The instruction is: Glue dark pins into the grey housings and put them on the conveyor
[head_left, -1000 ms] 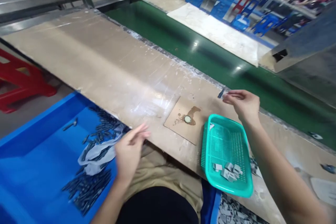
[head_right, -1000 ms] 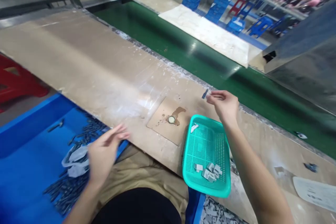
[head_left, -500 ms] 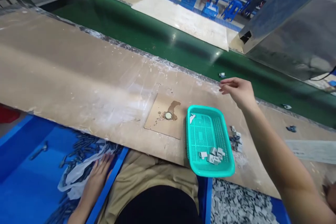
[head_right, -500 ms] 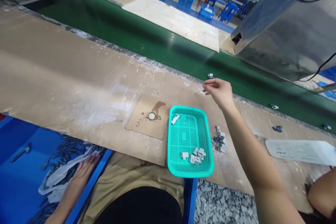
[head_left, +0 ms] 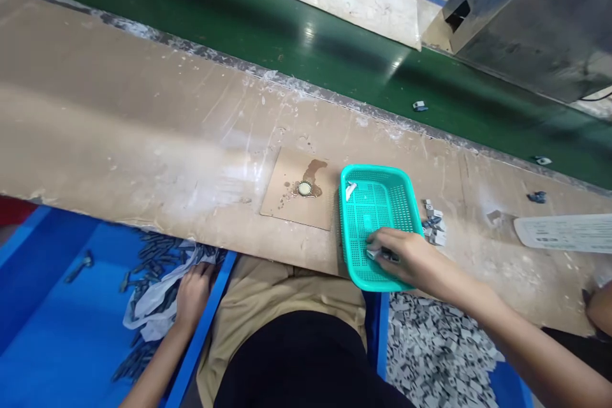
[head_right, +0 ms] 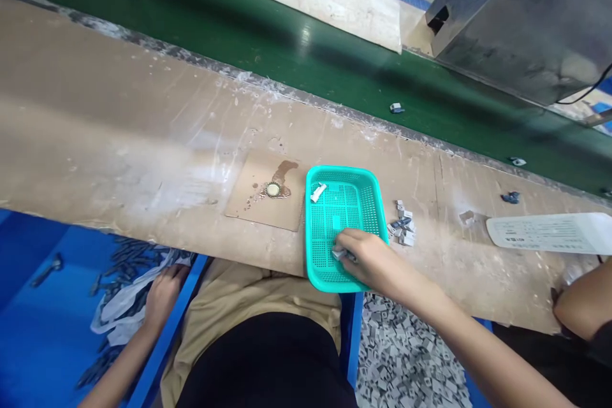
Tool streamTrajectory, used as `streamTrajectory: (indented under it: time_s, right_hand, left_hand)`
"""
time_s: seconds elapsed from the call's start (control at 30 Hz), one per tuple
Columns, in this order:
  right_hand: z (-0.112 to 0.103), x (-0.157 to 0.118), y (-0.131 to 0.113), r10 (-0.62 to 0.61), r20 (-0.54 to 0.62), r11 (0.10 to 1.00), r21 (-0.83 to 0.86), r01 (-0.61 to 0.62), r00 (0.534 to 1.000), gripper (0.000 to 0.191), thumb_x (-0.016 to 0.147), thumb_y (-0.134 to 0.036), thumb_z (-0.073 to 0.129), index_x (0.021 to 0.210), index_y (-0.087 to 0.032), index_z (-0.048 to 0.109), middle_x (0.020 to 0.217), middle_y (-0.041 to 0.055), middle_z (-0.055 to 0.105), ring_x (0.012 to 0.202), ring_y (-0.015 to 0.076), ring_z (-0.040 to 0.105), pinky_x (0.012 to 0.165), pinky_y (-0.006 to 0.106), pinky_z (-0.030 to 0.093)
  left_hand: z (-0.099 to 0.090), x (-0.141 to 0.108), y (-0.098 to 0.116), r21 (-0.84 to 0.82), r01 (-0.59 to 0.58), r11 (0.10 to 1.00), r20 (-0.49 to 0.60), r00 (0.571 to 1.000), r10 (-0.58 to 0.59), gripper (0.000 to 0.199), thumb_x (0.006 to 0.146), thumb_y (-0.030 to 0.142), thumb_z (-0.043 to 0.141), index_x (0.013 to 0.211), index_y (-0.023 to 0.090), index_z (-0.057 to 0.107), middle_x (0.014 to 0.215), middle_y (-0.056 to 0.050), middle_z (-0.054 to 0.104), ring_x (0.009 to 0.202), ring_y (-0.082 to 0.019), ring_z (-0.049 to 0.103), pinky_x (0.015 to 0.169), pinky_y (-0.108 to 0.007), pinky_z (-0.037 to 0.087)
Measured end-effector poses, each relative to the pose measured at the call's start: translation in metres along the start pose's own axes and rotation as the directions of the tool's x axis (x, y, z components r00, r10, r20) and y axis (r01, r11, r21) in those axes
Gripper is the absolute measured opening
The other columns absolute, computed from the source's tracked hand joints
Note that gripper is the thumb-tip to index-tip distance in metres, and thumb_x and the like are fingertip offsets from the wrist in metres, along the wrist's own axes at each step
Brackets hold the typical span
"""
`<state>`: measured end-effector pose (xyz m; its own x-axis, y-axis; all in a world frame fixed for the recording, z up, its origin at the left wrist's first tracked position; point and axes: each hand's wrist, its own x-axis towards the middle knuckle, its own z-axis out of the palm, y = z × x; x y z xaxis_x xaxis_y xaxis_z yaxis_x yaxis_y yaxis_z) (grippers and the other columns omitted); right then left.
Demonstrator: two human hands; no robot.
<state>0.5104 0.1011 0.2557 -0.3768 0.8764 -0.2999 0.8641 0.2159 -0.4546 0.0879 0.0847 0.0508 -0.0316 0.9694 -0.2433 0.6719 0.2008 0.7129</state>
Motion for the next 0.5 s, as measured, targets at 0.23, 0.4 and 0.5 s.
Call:
streamTrajectory:
  time_s: [0.23, 0.4, 0.5]
  right_hand:
    - [-0.023, 0.03, -0.007, 0.149, -0.273, 0.93, 0.365, -0.041, 0.951, 0.027, 0.074, -0.042, 0.071, 0.088, -0.019, 0.065, 0.082, 0.0058, 0.07, 0.072, 0.0212, 0.067, 0.064, 0.032, 0.055]
    - [-0.025, 0.087, -0.036, 0.007, -0.454, 0.953, 0.272, 0.132, 0.891, 0.024, 0.084, -0.035, 0.061, 0.099, -0.018, 0.067, 0.097, 0.008, 0.071, 0.08, 0.0208, 0.068, 0.073, 0.034, 0.055]
    - [-0.013, 0.116, -0.045, -0.163, -0.47, 0.974, 0.061, 0.216, 0.867, 0.022, 0.086, -0.031, 0.056, 0.097, -0.016, 0.068, 0.097, 0.0088, 0.069, 0.074, 0.0182, 0.066, 0.07, 0.032, 0.053]
  left_hand:
    - [-0.017, 0.005, 0.016, -0.467, 0.375, 0.801, -0.003, 0.905, -0.425, 0.034, 0.059, 0.037, 0.072, 0.084, 0.014, 0.067, 0.065, -0.004, 0.062, 0.061, -0.02, 0.057, 0.058, -0.029, 0.046]
    - [-0.032, -0.006, 0.04, -0.793, 0.401, 0.458, 0.124, 0.843, -0.523, 0.029, 0.065, 0.02, 0.075, 0.091, 0.011, 0.066, 0.062, 0.0, 0.056, 0.051, -0.009, 0.051, 0.049, -0.019, 0.045]
    - [-0.037, -0.017, 0.059, -0.89, 0.356, 0.285, 0.153, 0.822, -0.549, 0.021, 0.075, 0.004, 0.062, 0.093, 0.012, 0.066, 0.064, -0.001, 0.058, 0.057, -0.008, 0.057, 0.054, -0.015, 0.049]
